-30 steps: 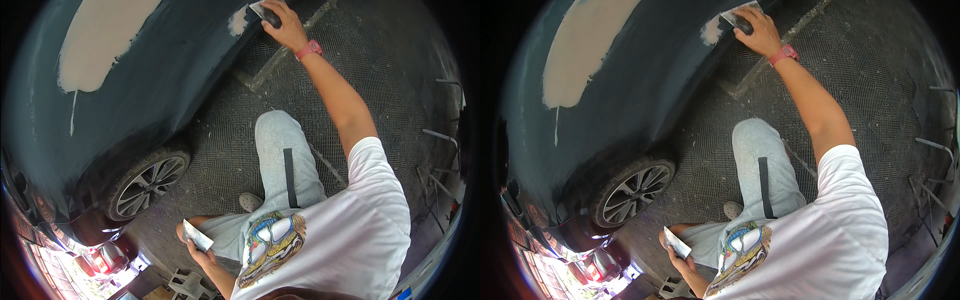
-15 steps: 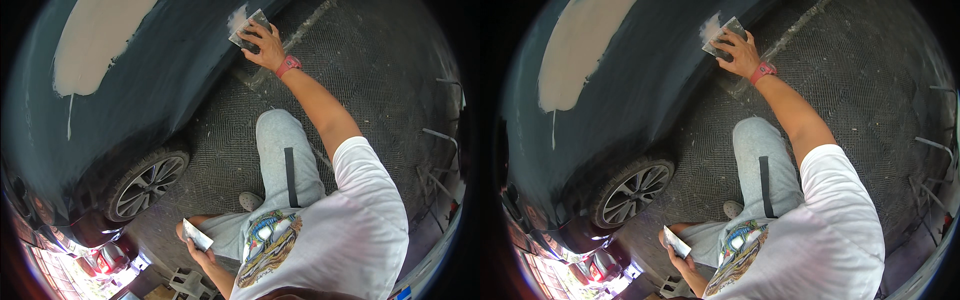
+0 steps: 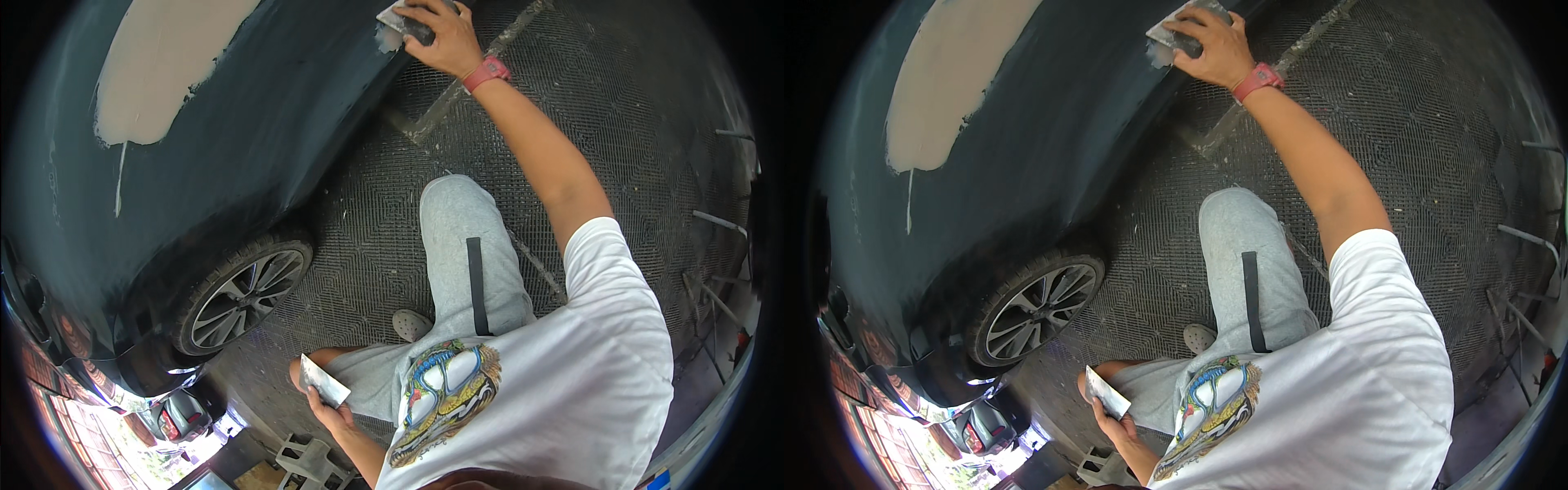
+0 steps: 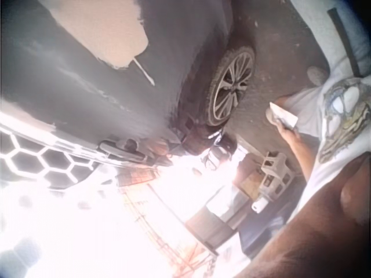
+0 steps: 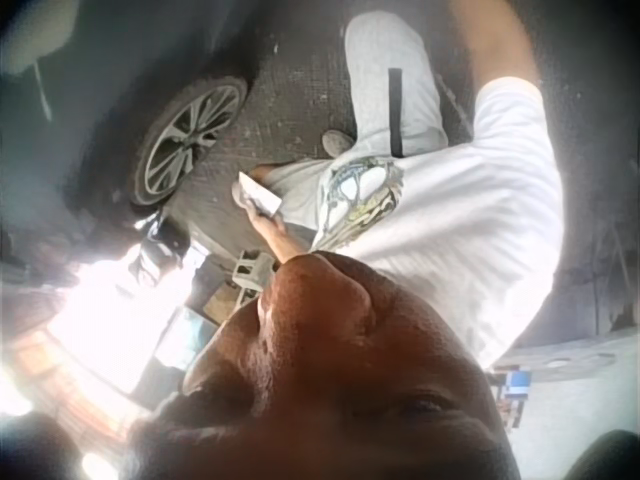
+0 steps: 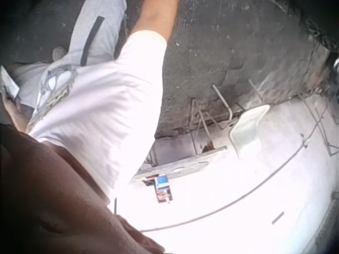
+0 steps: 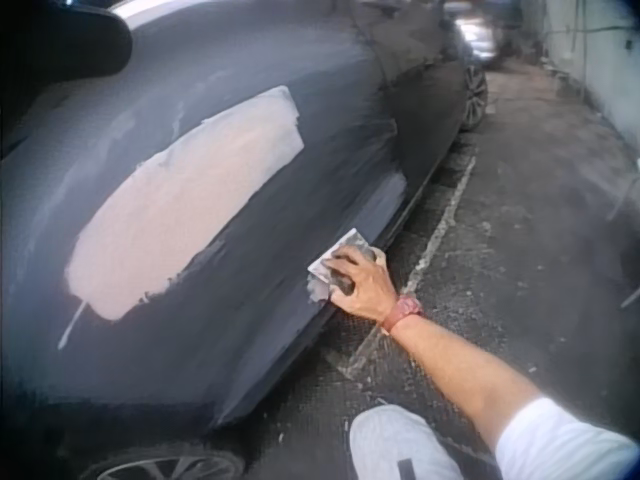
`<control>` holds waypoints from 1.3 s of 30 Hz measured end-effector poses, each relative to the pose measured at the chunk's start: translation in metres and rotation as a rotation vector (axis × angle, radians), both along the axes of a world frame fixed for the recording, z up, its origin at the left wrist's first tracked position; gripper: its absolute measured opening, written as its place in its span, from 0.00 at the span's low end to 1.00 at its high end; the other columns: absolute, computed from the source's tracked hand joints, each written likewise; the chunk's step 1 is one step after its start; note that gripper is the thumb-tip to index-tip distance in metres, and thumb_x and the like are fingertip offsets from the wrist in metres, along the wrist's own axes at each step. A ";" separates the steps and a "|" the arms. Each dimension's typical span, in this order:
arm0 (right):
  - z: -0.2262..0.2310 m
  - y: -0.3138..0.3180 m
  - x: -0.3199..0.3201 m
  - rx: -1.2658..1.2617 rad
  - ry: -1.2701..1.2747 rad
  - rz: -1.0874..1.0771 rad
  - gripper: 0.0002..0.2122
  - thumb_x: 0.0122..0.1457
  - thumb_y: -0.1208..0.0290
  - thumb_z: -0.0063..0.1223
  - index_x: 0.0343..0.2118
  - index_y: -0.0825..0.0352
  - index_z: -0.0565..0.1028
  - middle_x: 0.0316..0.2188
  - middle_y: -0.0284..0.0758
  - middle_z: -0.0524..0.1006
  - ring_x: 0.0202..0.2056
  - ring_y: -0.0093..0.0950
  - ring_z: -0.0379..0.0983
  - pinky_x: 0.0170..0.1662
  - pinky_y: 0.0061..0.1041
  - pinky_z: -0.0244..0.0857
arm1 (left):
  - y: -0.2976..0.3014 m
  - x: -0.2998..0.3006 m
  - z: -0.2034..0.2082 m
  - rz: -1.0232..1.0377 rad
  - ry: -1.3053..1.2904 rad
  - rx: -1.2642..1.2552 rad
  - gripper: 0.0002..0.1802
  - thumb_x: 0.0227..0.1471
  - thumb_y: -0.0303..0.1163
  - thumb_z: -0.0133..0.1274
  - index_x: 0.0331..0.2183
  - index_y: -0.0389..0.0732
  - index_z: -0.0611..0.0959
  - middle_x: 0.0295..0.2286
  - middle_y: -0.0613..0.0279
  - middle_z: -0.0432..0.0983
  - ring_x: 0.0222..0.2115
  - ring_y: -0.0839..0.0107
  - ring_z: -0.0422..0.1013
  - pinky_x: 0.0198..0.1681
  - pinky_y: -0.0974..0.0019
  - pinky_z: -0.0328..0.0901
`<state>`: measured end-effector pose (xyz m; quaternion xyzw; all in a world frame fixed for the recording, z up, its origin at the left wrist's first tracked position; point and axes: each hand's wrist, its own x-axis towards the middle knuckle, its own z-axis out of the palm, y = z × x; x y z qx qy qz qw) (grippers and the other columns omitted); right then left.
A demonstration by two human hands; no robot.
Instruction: The person uses a putty knife to apply a light-colored body filler onto the side panel of a black car, smoothing it over a damaged area. They repeatedly transfer filler between two knives and spread it across the panel before walking away.
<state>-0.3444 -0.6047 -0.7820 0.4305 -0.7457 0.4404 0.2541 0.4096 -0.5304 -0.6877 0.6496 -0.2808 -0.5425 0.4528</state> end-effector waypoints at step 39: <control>0.086 0.091 0.349 0.377 -1.360 1.040 0.27 0.65 0.83 0.51 0.67 0.68 0.63 0.63 0.42 0.71 0.64 0.37 0.70 0.67 0.36 0.64 | -0.101 -0.225 -0.035 -0.318 0.413 -0.159 0.20 0.72 0.34 0.49 0.60 0.35 0.74 0.52 0.58 0.79 0.53 0.67 0.76 0.58 0.60 0.71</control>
